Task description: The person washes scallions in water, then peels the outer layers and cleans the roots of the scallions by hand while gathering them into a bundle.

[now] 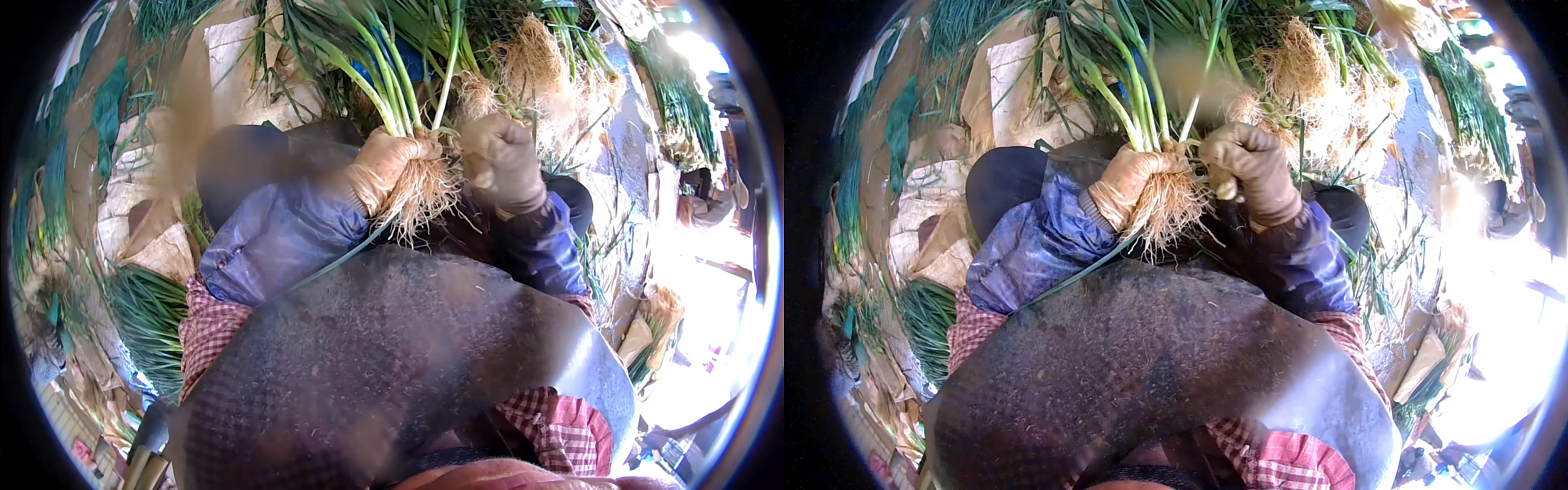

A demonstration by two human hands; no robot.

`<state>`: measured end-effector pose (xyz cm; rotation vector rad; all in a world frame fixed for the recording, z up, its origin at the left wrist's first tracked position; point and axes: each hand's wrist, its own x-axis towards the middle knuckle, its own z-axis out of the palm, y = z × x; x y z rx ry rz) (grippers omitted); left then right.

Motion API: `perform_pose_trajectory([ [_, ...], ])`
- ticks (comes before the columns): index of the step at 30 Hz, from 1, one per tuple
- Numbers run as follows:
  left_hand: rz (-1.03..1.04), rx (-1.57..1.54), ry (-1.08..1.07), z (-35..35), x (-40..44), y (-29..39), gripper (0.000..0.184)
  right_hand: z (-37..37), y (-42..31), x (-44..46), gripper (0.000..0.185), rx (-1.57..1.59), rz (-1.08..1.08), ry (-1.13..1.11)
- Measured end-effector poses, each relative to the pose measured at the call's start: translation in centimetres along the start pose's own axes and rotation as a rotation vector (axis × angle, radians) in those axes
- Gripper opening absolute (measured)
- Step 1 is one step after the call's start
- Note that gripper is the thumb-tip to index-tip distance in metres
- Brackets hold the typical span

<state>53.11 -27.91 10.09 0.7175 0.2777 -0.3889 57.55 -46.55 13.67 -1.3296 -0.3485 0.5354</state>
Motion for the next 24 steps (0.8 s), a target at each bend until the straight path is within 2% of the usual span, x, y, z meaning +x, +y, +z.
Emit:
perform_pose_trajectory([
  [2,0.007,0.103,0.088,0.4,-0.4,0.2,0.013,0.0,-1.5,-0.6,0.017,0.01,-0.099,0.002],
  [3,-0.003,0.103,0.076,0.2,-0.1,0.1,0.013,0.2,-2.6,-0.7,0.024,-0.057,0.021,0.125],
  [4,-0.005,0.104,0.075,0.1,0.0,-0.1,0.013,0.0,-2.1,-0.4,0.024,-0.057,0.021,0.128],
  [5,0.019,0.167,0.067,0.1,0.0,-0.3,0.012,-0.1,-1.0,0.3,0.025,-0.333,-0.019,0.118],
  [8,0.056,0.243,0.067,0.2,-0.2,-0.7,0.012,0.7,1.2,1.3,0.021,-0.659,-0.082,0.006],
  [10,0.09,0.267,0.086,0.5,-0.2,-0.6,0.013,2.7,0.2,1.2,0.017,-0.344,0.372,0.084],
  [11,0.009,0.232,0.086,0.4,-0.5,0.0,0.014,2.8,-0.9,1.0,0.015,-0.284,0.378,0.044],
  [14,-0.204,-0.2,-0.155,-0.8,0.6,0.1,0.026,0.9,-1.5,0.3,0.013,-0.132,0.252,-0.052],
  [15,-0.198,-0.149,-0.131,-0.7,0.1,1.2,0.03,0.5,-1.0,0.5,0.014,0.001,0.043,-0.093],
  [16,-0.15,-0.21,-0.166,-0.5,-0.5,1.6,0.032,0.0,-1.4,0.1,0.016,0.032,0.025,-0.037],
  [18,-0.025,-0.299,-0.224,-0.7,-0.4,1.5,0.032,-1.4,-2.4,0.7,0.017,-0.027,-0.063,0.226],
  [19,-0.031,-0.406,-0.356,-0.5,-0.5,1.8,0.03,-0.9,-4.4,1.0,0.017,-0.255,-0.086,0.307],
  [20,-0.01,-0.362,-0.309,-0.2,-0.9,2.3,0.027,-2.3,-4.0,1.7,0.016,-0.437,-0.201,0.315],
  [22,0.018,-0.4,-0.295,0.0,-0.9,2.0,0.026,-3.6,-3.7,3.3,0.017,-0.825,-0.164,0.41],
  [23,0.022,-0.397,-0.299,0.2,-1.1,1.9,0.026,-4.0,-3.4,3.8,0.017,-0.827,-0.17,0.41],
  [24,0.018,-0.403,-0.26,0.5,-1.3,1.9,0.025,-4.3,-2.9,4.3,0.02,-0.999,-0.091,0.391],
])
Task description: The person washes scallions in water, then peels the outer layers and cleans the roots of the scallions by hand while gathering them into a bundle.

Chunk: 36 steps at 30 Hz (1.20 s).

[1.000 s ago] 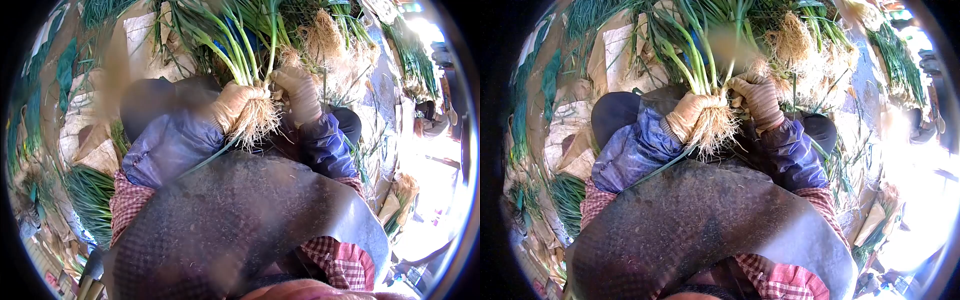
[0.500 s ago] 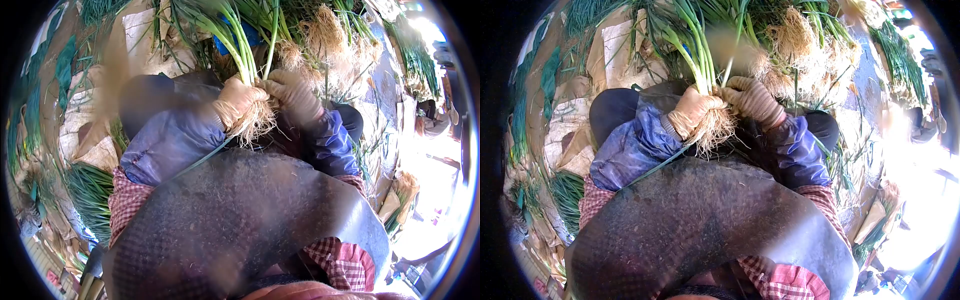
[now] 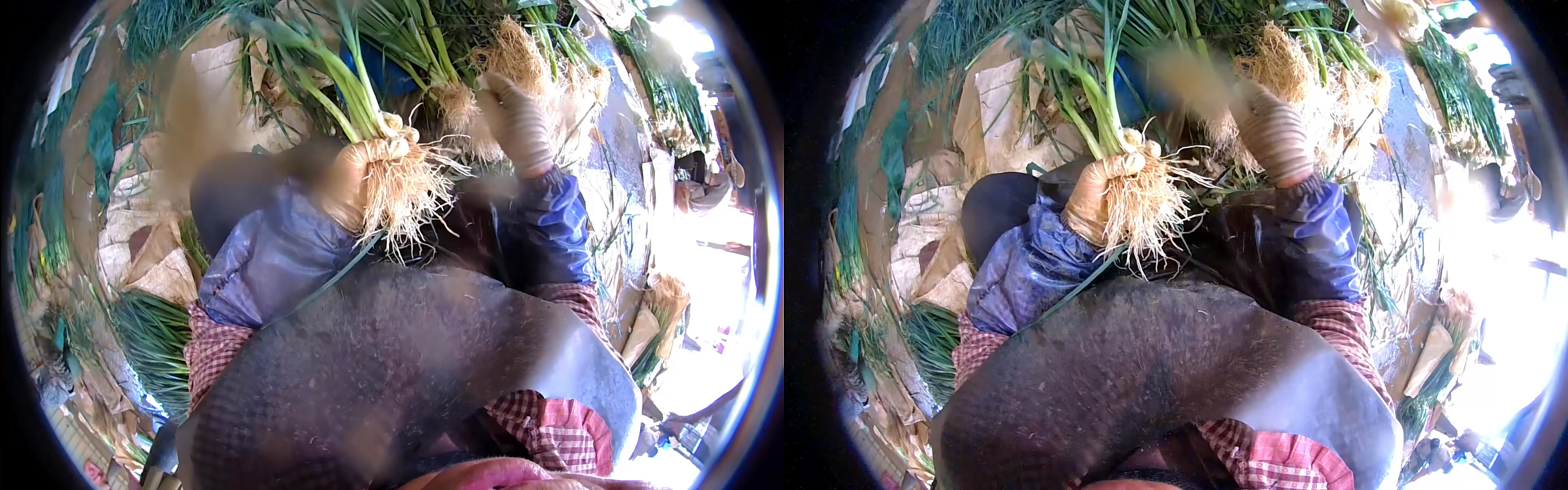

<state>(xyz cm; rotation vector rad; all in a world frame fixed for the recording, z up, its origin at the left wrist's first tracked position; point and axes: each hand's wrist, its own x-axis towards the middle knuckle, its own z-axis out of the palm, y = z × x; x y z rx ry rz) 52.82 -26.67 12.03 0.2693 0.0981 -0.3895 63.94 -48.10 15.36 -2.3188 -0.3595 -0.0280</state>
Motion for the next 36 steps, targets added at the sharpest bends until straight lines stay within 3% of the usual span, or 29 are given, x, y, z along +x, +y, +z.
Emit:
perform_pose_trajectory([
  [2,-0.017,-0.001,0.023,0.0,0.0,0.1,0.024,1.0,0.6,1.4,0.025,-0.172,0.011,-0.042],
  [3,-0.026,-0.005,0.071,0.4,-0.2,0.1,0.025,1.6,0.8,2.2,0.024,-0.723,-0.155,-0.177],
  [6,-0.027,-0.045,0.121,-0.5,0.2,-0.1,0.035,5.4,9.6,5.9,0.022,-0.783,-0.046,-0.255],
  [10,-0.056,-0.063,0.096,-0.4,0.1,-0.1,0.032,6.3,11.3,6.2,0.041,-0.671,-0.261,-0.185],
  [14,0.003,0.082,0.075,-1.1,0.7,-0.1,0.031,4.2,8.0,4.0,0.033,-0.747,-0.301,-0.17],
  [16,-0.045,0.06,0.086,-0.7,0.6,-0.1,0.033,3.0,4.2,2.0,0.031,-0.566,-0.334,-0.099],
  [17,-0.059,0.095,0.158,0.4,0.3,-0.2,0.046,2.3,2.1,0.8,0.029,-0.483,-0.346,-0.091],
  [18,-0.057,0.092,0.16,0.2,0.2,-0.2,0.046,1.6,0.0,-0.3,0.027,-0.401,-0.36,-0.085],
  [20,-0.072,0.054,0.1,-0.5,0.3,-0.1,0.043,1.3,-3.3,-2.1,0.019,0.076,-0.177,-0.147],
  [21,-0.089,0.027,0.062,-0.3,0.4,0.2,0.038,1.2,-4.5,-2.6,0.011,0.185,-0.097,-0.205],
  [22,-0.087,0.027,0.064,0.0,0.4,0.1,0.038,1.6,-4.9,-3.1,0.011,0.187,-0.098,-0.207],
  [24,-0.023,-0.003,0.134,1.1,0.3,0.0,0.034,2.3,-5.5,-3.7,0.012,0.475,-0.058,-0.368],
  [26,-0.066,-0.048,0.046,0.8,0.2,0.1,0.032,3.1,-4.2,-3.4,0.013,0.51,-0.118,-0.362],
  [28,-0.006,0.022,0.156,0.5,0.4,0.1,0.031,3.4,-3.1,-2.1,0.015,0.625,-0.056,0.055],
  [29,-0.005,-0.001,0.063,-0.2,0.4,0.1,0.032,3.2,-2.3,-1.7,0.018,0.382,-0.145,0.231],
  [31,-0.014,-0.003,0.093,-0.3,0.4,0.3,0.033,2.5,0.3,0.7,0.041,-0.324,-0.009,-0.001],
  [33,-0.037,-0.006,0.155,0.1,0.0,0.3,0.036,2.3,1.9,0.7,0.049,-0.659,0.169,-0.314],
  [35,-0.001,0.029,0.174,0.3,0.4,-0.2,0.036,4.1,5.3,-0.7,0.03,-0.678,-0.161,-0.445],
  [36,0.036,0.061,0.196,0.3,0.5,-0.3,0.036,3.7,2.0,-1.2,0.039,-0.542,0.062,-0.419],
])
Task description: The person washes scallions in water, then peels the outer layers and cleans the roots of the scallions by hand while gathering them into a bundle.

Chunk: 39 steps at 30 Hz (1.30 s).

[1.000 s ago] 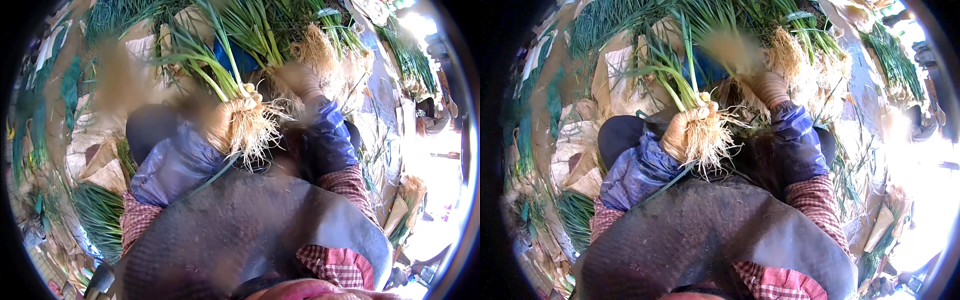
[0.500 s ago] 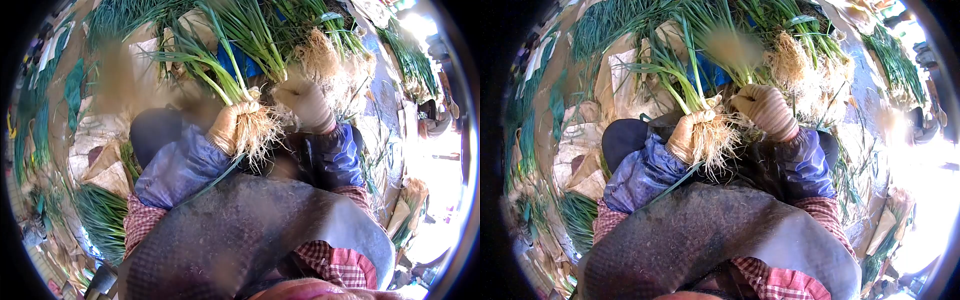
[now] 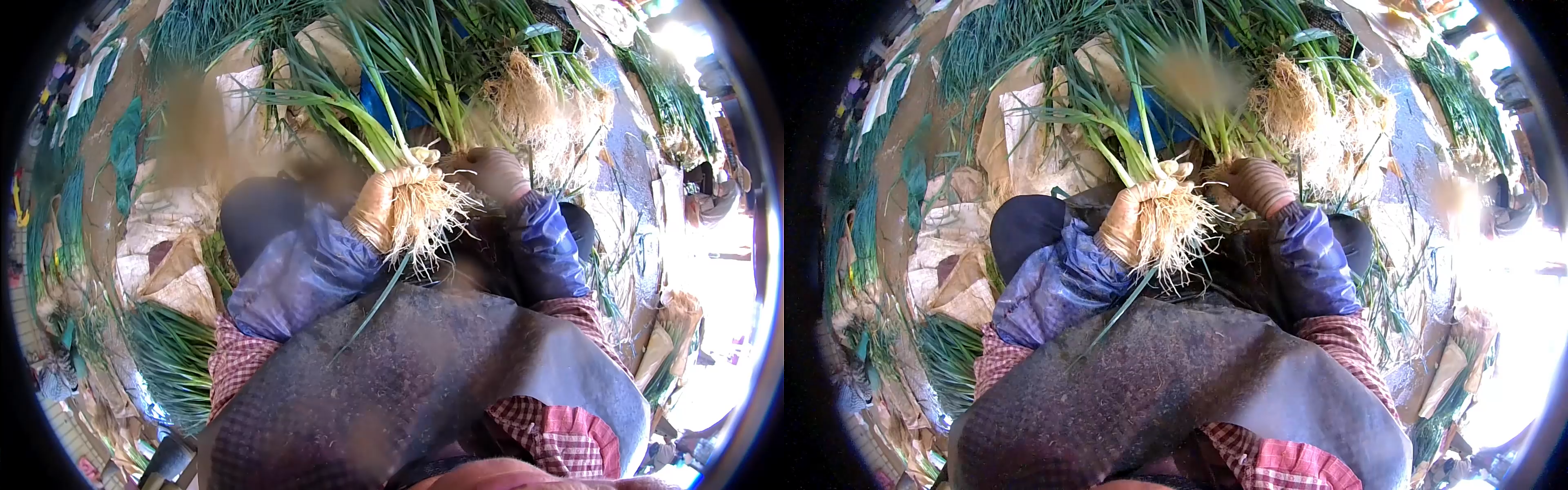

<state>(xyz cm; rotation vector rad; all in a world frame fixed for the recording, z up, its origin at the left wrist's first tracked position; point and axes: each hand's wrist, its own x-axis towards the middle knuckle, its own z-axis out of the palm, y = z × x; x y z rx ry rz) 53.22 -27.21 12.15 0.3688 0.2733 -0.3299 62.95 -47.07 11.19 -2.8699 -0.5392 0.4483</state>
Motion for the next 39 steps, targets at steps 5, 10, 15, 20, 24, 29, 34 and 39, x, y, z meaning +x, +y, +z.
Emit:
perform_pose_trajectory([
  [5,-0.136,0.018,-0.048,-1.6,0.8,-0.2,0.033,-4.0,-5.3,-3.1,0.019,0.511,-0.104,0.096],
  [10,-0.133,0.018,-0.088,-0.1,0.1,0.6,0.036,-1.3,-4.2,-2.0,0.016,0.666,-0.426,-0.104],
  [15,-0.082,-0.01,-0.064,-0.8,0.6,0.0,0.033,-1.4,0.5,-0.1,0.05,0.079,-0.154,0.337],
  [20,-0.084,0.034,0.046,-1.4,1.1,-0.2,0.033,4.7,5.1,1.9,0.038,-0.162,-0.332,0.177],
  [24,-0.144,0.113,0.038,-1.7,1.3,-0.2,0.032,-1.0,-3.3,-2.3,0.028,0.409,-0.515,0.049],
  [29,-0.183,0.009,-0.08,-2.3,0.9,0.2,0.034,0.4,-2.0,-2.0,0.028,0.732,-0.695,-0.072],
  [34,-0.225,-0.127,-0.074,-1.1,0.2,-0.2,0.031,0.6,-1.8,3.1,0.051,1.366,0.121,-0.34],
  [39,-0.224,0.014,-0.12,-1.3,0.2,-0.7,0.032,1.1,-2.1,7.7,0.034,1.575,-0.072,-0.193],
])
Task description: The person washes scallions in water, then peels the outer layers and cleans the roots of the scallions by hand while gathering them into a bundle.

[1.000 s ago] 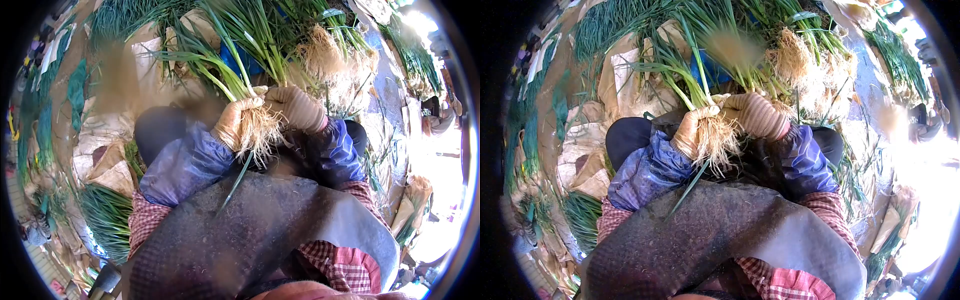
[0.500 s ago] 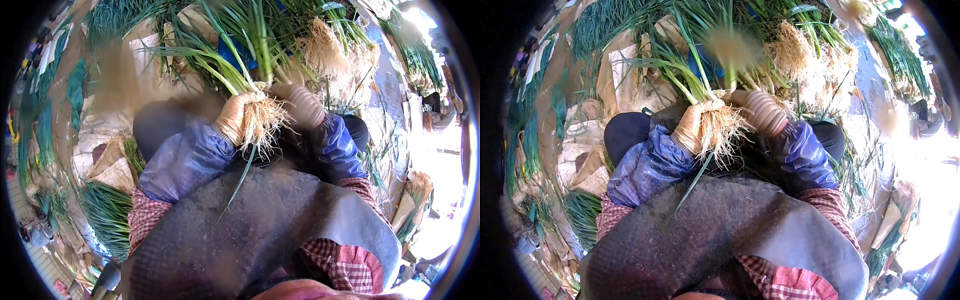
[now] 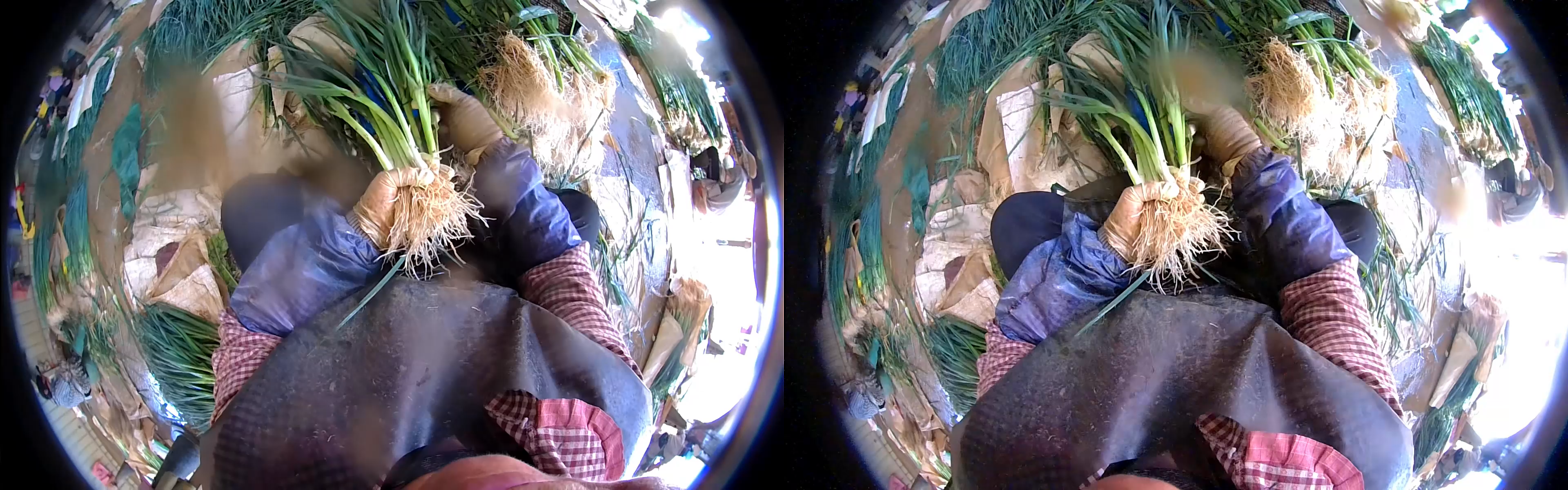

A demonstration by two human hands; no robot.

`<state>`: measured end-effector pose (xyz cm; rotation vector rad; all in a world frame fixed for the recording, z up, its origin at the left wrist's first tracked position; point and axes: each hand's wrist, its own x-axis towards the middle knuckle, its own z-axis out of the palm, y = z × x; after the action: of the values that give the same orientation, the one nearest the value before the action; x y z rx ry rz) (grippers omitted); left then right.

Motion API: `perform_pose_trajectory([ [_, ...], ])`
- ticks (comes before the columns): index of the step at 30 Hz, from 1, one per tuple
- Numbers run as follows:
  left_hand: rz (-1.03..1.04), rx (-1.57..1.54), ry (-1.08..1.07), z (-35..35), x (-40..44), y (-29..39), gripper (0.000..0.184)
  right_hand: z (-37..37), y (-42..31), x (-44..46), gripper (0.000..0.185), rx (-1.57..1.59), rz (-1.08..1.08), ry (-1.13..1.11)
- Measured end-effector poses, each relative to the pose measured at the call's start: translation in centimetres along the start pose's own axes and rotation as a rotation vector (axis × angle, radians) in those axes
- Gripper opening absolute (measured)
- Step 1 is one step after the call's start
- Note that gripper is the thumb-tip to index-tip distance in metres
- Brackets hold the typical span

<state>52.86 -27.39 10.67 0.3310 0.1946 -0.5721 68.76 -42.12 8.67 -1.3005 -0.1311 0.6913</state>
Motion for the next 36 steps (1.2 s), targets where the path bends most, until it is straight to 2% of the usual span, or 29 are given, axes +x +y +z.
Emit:
perform_pose_trajectory([
  [1,0.005,-0.003,0.004,-0.1,-0.1,0.2,0.032,-0.5,-0.1,-0.3,0.029,-0.328,-0.211,-0.081],
  [3,0.022,-0.099,-0.075,-0.4,-0.2,0.6,0.032,-1.6,-0.2,-0.9,0.02,-1.026,-0.72,0.001],
  [5,0.06,-0.111,-0.072,-0.4,-0.1,0.7,0.03,1.0,-3.5,-5.6,0.017,0.531,-0.201,0.011],
  [6,0.057,-0.095,-0.047,-0.1,-0.3,0.9,0.03,1.3,-4.0,-6.8,0.017,0.53,-0.195,0.015],
  [8,0.055,-0.081,-0.02,-0.1,-0.5,1.2,0.031,1.2,-4.5,-8.4,0.017,0.429,-0.502,0.132],
  [9,0.048,-0.068,-0.029,-0.2,-0.5,1.1,0.031,-0.1,-4.2,-8.3,0.015,0.53,-0.514,0.068],
  [10,0.039,-0.053,-0.04,-0.3,-0.4,1.0,0.031,-0.6,-3.8,-8.1,0.018,0.468,-0.514,0.16],
  [12,0.059,0.007,-0.05,0.1,-0.2,0.9,0.031,-3.4,-1.2,-5.8,0.027,0.363,-0.449,0.2],
  [15,0.097,0.184,-0.036,-1.5,1.0,0.4,0.031,-0.1,-0.2,-5.3,0.049,0.292,-0.163,0.146],
  [16,0.081,0.2,-0.007,-0.8,0.8,0.3,0.031,2.2,0.1,-5.7,0.051,0.06,-0.046,0.195],
  [18,0.071,0.255,0.047,0.1,0.8,0.1,0.031,3.0,0.5,-5.7,0.053,-0.17,0.07,0.243],
  [20,0.026,0.141,0.0,0.7,0.4,-0.1,0.032,2.3,1.0,-4.9,0.043,-0.179,-0.047,0.133],
  [21,-0.021,0.021,-0.048,1.1,0.1,-0.3,0.032,2.1,0.2,-5.1,0.033,-0.003,-0.101,0.086],
  [23,-0.036,-0.034,-0.107,1.0,-0.1,-0.6,0.032,2.5,-1.4,-5.9,0.029,0.182,-0.076,0.167],
  [25,0.003,-0.022,-0.099,0.8,-0.1,-0.5,0.031,2.3,-1.4,-5.8,0.03,0.162,-0.088,0.2],
  [27,0.025,0.028,-0.103,0.6,0.1,-0.4,0.029,1.5,-1.2,-5.6,0.031,-0.066,-0.079,0.315],
  [28,0.023,0.129,-0.076,0.1,0.5,-0.4,0.028,1.1,-2.1,-6.4,0.028,-0.187,0.03,0.278],
  [29,0.021,0.229,-0.046,-0.2,0.6,-0.4,0.027,1.4,-2.7,-6.3,0.028,-0.191,0.035,0.273],
  [31,0.061,0.295,0.042,0.5,0.1,-0.9,0.025,2.5,-3.3,-6.2,0.028,-0.516,0.164,0.365],
  [33,0.065,0.363,0.063,0.4,0.1,-1.2,0.025,1.8,-1.9,-5.5,0.027,-0.678,-0.01,0.342],
  [35,0.072,0.394,0.073,0.5,0.1,-0.8,0.025,1.2,-1.6,-5.3,0.023,-0.504,-0.055,0.332],
  [36,0.079,0.341,0.053,0.4,0.1,-0.5,0.025,1.1,-1.6,-5.5,0.021,-0.516,-0.093,0.343],
])
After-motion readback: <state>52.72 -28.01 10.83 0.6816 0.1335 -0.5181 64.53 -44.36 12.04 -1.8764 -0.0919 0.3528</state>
